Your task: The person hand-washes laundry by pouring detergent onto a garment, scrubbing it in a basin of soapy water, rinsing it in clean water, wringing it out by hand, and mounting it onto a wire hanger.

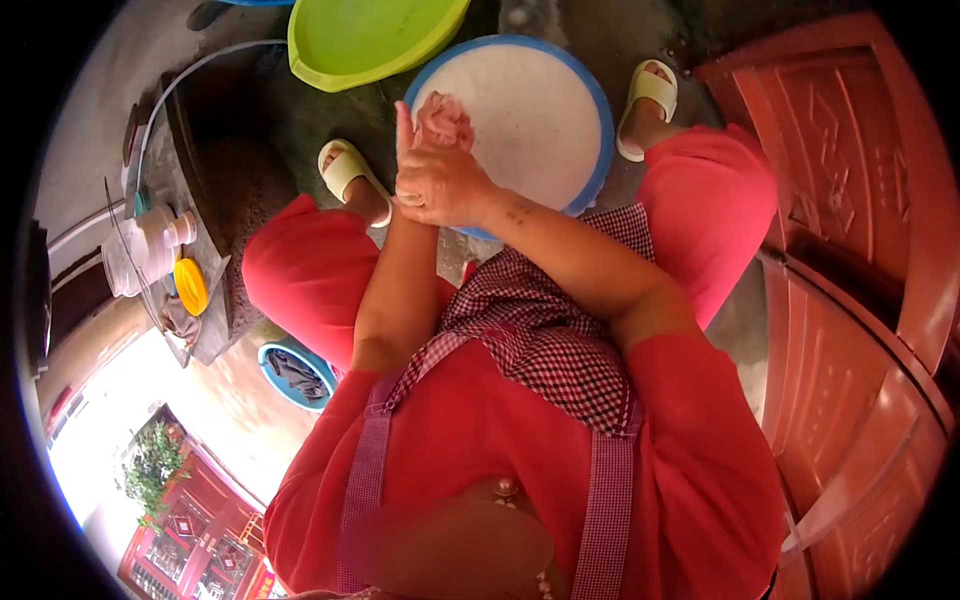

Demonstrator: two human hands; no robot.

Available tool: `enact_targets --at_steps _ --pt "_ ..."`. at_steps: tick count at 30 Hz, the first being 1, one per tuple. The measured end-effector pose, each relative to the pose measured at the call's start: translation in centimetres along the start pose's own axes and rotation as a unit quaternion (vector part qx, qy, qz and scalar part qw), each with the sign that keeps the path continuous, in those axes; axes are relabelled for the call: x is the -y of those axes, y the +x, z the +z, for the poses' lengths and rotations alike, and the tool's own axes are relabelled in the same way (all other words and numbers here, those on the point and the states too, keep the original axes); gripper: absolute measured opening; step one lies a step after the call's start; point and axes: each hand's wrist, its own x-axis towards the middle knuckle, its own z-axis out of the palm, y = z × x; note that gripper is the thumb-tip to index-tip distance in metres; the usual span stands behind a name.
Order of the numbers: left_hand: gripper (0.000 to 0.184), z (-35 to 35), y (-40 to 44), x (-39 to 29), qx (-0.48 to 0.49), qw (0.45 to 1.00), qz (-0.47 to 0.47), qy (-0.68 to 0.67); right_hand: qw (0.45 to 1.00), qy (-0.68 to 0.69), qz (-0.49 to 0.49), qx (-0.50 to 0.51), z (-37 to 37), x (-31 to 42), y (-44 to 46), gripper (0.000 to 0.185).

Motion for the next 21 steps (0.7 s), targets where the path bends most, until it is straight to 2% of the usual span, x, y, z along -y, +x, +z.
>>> enact_targets --at_steps 1,3,4,5,6,7,8,9,10,11,12,13,14,15,16,18,20,21 --pt "0.051 -1.8 0.2 -0.5 0.068 0.994 -0.046 -0.075 0.995 -0.039 0.075 -0.044 0.3 -1.6 -0.2 0.015" --pt "0.045 -1.0 0.8 1.5 -0.029 0.995 -0.058 -0.082 0.958 -0.111 0.229 -0.131 0.6 -5.5 -0.8 0.017" --pt "0.043 -0.3 0.8 3.0 -0.137 0.99 -0.022 0.023 0.933 -0.082 0.321 -0.139 0.4 -6.3 -0.9 0.018" --pt "0.042 1.1 1.0 4.5 -0.243 0.962 0.015 0.126 0.899 -0.052 0.411 -0.145 -1.1 -6.0 0.2 0.019" --pt "0.04 1.7 1.2 5.1 -0.339 0.911 0.049 0.229 0.855 -0.024 0.495 -0.152 -2.1 -6.0 0.8 0.02" --pt "0.039 -2.7 0.5 3.6 -0.262 0.927 0.059 0.261 0.938 -0.236 0.253 0.03 -1.8 -6.9 -0.4 0.019" --pt "0.038 -7.2 -0.1 2.2 -0.185 0.937 0.073 0.286 0.961 -0.161 0.223 -0.03 -0.8 -6.0 -0.8 0.018" --pt "0.037 -6.7 -0.5 -0.5 -0.054 0.991 -0.004 0.12 0.974 -0.084 0.189 -0.089 0.9 -3.7 -0.9 0.017" --pt "0.034 -5.1 -0.7 0.0 -0.096 0.99 0.005 0.104 0.977 -0.004 0.152 -0.148 1.9 -2.1 -0.8 0.016" --pt "0.031 -3.4 -0.8 0.4 -0.139 0.986 0.015 0.088 0.977 -0.034 0.173 -0.119 2.0 -1.5 -0.8 0.014" --pt "0.029 -1.6 -0.9 0.9 -0.18 0.981 0.026 0.073 0.977 -0.115 0.174 -0.042 1.5 -2.6 -1.0 0.014" --pt "0.029 1.1 0.1 4.0 -0.301 0.938 0.079 0.152 0.965 -0.194 0.175 0.03 0.5 -5.1 -1.1 0.014" --pt "0.028 2.2 0.7 5.5 -0.412 0.873 0.127 0.228 0.941 -0.272 0.175 0.101 -0.6 -7.9 -1.0 0.014" --pt "0.029 -0.7 -0.1 3.9 -0.218 0.968 0.026 0.123 0.942 -0.18 0.28 0.035 0.2 -9.5 -1.9 0.013" --pt "0.03 -3.7 -0.9 2.2 -0.03 0.992 -0.115 0.052 0.925 -0.084 0.367 -0.054 1.1 -11.0 -2.8 0.014" --pt "0.029 -5.6 -1.5 0.6 -0.02 0.986 -0.091 0.14 0.94 -0.08 0.331 -0.025 1.8 -8.0 -1.9 0.013" --pt "0.028 -6.4 -1.8 -0.4 -0.009 0.972 -0.056 0.229 0.938 0.012 0.317 -0.139 3.7 -5.4 -2.6 0.016" --pt "0.028 -6.5 -2.2 -0.8 -0.008 0.96 -0.037 0.276 0.95 -0.018 0.283 -0.129 3.6 -5.1 -2.5 0.017"
